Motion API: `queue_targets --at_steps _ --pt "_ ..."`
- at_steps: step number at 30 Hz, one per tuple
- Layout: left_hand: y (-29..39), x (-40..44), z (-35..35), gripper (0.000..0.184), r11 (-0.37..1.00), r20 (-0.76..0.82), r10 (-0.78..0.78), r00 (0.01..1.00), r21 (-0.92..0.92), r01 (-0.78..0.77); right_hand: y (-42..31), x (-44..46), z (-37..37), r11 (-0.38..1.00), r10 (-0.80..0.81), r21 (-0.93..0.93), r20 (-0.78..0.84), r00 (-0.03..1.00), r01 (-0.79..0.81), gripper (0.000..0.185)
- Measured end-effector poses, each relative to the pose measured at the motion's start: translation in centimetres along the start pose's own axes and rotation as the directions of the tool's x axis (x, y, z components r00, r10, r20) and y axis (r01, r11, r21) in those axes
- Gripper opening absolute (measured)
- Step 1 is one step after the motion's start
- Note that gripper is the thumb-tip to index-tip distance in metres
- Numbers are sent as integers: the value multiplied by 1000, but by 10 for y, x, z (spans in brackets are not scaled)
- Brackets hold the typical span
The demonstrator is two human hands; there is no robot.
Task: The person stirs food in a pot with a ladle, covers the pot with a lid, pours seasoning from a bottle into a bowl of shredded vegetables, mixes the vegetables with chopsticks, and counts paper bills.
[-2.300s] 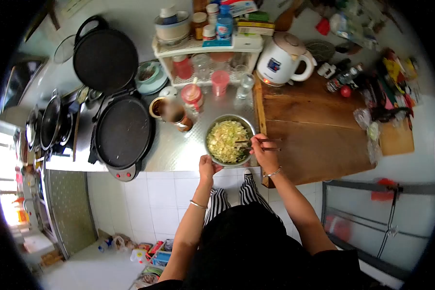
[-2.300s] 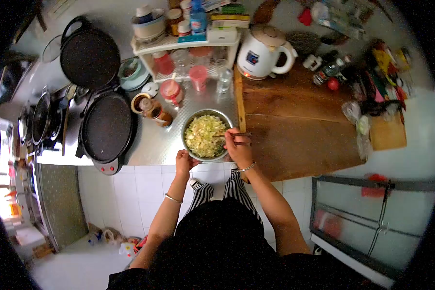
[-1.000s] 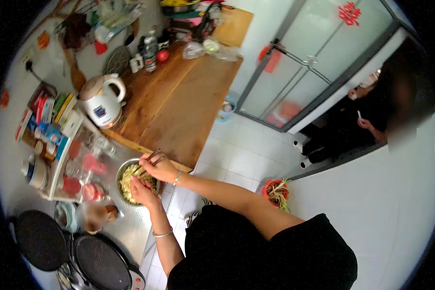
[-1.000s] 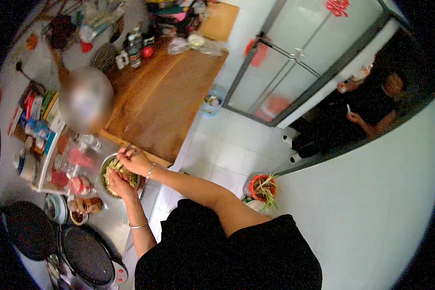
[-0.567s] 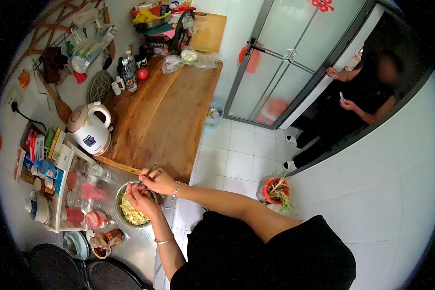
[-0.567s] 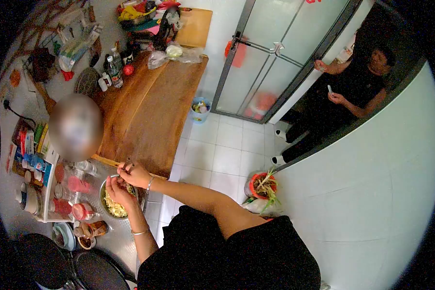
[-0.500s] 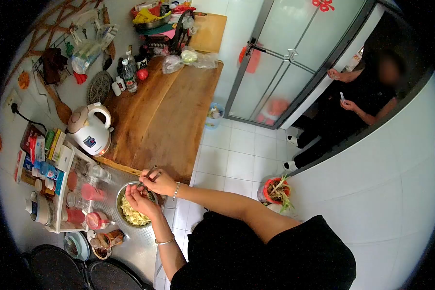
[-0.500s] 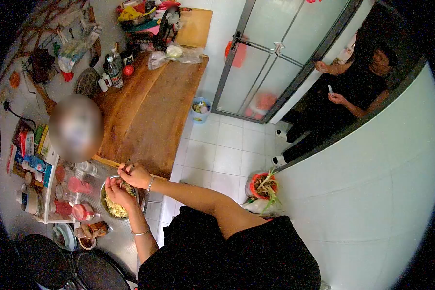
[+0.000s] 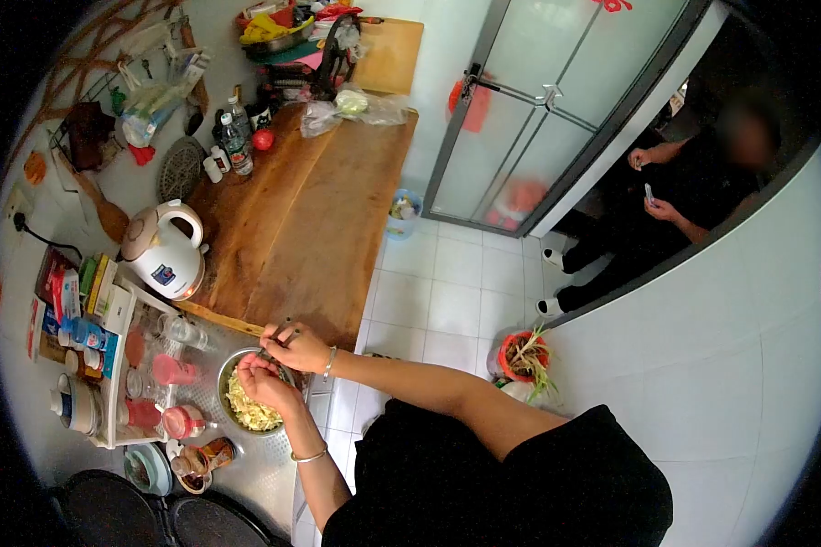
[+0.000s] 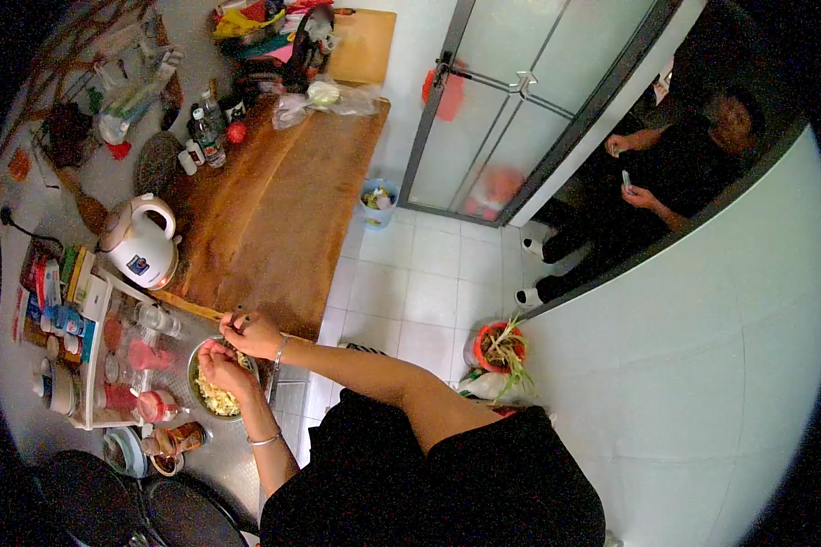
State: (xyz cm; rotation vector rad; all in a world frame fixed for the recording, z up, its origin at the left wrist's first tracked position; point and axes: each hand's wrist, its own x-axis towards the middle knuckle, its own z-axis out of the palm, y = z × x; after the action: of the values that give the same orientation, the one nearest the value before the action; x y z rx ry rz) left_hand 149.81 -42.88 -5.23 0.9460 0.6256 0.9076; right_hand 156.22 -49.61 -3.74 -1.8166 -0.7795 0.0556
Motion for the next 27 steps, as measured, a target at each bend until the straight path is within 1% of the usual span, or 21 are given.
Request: queue_targets --at_steps 2,6,8,9,12,14,17,20,21,23,24,27 --pt "0 -1 2 18 1000 6 17 1000 16 -17 1 -1 1 999 2 36 -6 1000 -2 18" --pt "1 -2 0 20 999 7 44 999 17 -44 1 -1 2 999 -18 32 -1 1000 18 17" --pt "-4 3 -8 19 999 9 36 999 13 -36 -5 -3 1 998 38 54 29 999 -39 17" --pt "-4 3 -9 18 1000 9 27 1000 7 -27 -4 -3 2 998 38 56 28 999 -40 17" --pt "-1 3 -13 17 1000 -1 14 1000 -16 -14 -3 -4 8 999 -5 44 36 999 3 17" --pt "3 1 -12 17 1000 -15 22 1000 -20 -22 -3 -4 11 994 -19 111 31 999 16 17" --pt "3 3 -16 16 999 -35 32 999 -20 -33 0 -4 16 993 -38 111 14 999 36 16" --pt "2 4 -20 17 999 -44 35 998 -20 -36 -5 -5 17 992 -19 128 31 999 15 16" --pt "2 4 -21 17 999 -45 36 998 -24 -37 -4 -5 18 992 -21 127 33 999 16 16" --pt "3 4 -20 18 999 -59 39 997 0 -40 -2 -6 20 998 -20 58 57 998 17 15" --pt "4 3 -20 18 999 -71 43 997 25 -41 -1 -6 21 998 -22 57 59 998 19 15" --pt "7 2 -19 18 999 -90 34 995 15 -33 1 -6 24 999 -20 45 69 997 17 15"
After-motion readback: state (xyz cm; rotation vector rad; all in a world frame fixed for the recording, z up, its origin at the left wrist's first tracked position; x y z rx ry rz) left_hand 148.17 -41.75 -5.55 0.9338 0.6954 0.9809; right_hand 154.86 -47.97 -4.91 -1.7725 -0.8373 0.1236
